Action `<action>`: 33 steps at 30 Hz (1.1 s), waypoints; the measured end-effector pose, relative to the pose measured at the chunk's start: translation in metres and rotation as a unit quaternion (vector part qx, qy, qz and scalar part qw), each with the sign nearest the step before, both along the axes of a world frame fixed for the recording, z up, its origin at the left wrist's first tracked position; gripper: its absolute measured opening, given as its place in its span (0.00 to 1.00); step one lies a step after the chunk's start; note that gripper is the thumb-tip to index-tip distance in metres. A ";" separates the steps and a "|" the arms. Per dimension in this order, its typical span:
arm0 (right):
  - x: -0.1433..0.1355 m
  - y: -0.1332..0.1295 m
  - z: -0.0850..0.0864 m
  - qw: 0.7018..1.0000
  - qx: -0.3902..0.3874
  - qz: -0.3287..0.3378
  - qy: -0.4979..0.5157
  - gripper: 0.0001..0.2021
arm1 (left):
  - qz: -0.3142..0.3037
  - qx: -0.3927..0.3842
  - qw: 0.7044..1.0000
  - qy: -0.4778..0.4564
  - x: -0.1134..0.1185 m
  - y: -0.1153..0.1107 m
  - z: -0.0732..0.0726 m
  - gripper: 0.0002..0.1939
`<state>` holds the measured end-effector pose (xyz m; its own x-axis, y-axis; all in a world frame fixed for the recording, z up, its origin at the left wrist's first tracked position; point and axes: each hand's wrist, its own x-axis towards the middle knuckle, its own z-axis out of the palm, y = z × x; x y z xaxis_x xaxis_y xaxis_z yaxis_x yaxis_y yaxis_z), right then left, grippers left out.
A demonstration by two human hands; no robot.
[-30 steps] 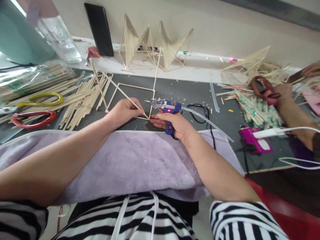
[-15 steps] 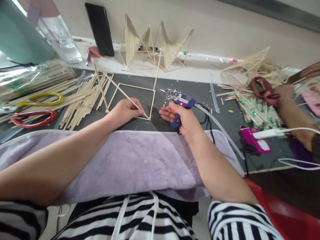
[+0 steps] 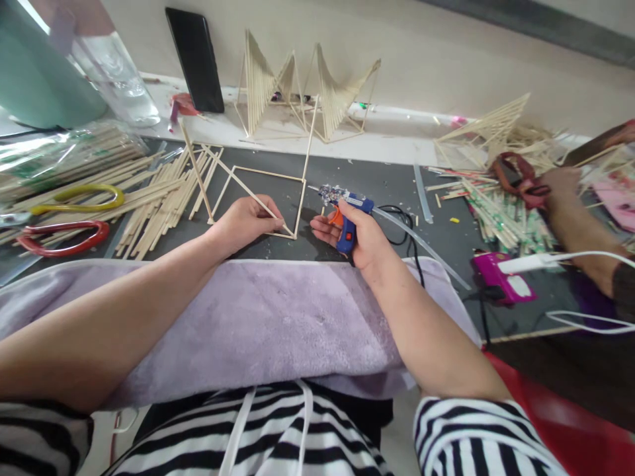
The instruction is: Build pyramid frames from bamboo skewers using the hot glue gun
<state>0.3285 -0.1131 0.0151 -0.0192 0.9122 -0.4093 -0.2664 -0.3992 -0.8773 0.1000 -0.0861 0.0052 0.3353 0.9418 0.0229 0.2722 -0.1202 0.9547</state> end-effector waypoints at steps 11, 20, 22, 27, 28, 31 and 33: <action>-0.004 -0.003 0.002 0.993 0.095 -0.053 -0.040 0.12 | -0.002 -0.009 1.000 -0.012 0.000 0.000 -0.001 0.05; -0.007 -0.007 0.001 0.996 0.058 -0.001 -0.069 0.14 | -0.004 -0.002 1.000 -0.007 0.000 0.000 -0.001 0.05; -0.007 -0.006 -0.001 0.996 0.060 0.002 -0.069 0.14 | -0.003 -0.002 1.000 -0.004 0.000 0.000 -0.001 0.05; -0.008 -0.007 0.000 0.996 0.063 0.008 -0.057 0.13 | -0.003 -0.001 1.000 -0.006 0.000 0.001 -0.001 0.05; -0.008 -0.007 0.001 0.996 0.064 0.009 -0.058 0.12 | -0.003 -0.001 1.000 -0.006 0.000 0.001 -0.001 0.05; -0.008 -0.008 0.004 0.996 0.070 0.006 -0.060 0.13 | -0.001 -0.007 1.000 -0.004 0.000 0.000 0.000 0.05; -0.008 -0.008 0.004 0.996 0.067 0.002 -0.061 0.14 | 0.001 -0.013 1.000 -0.006 0.001 0.000 0.001 0.04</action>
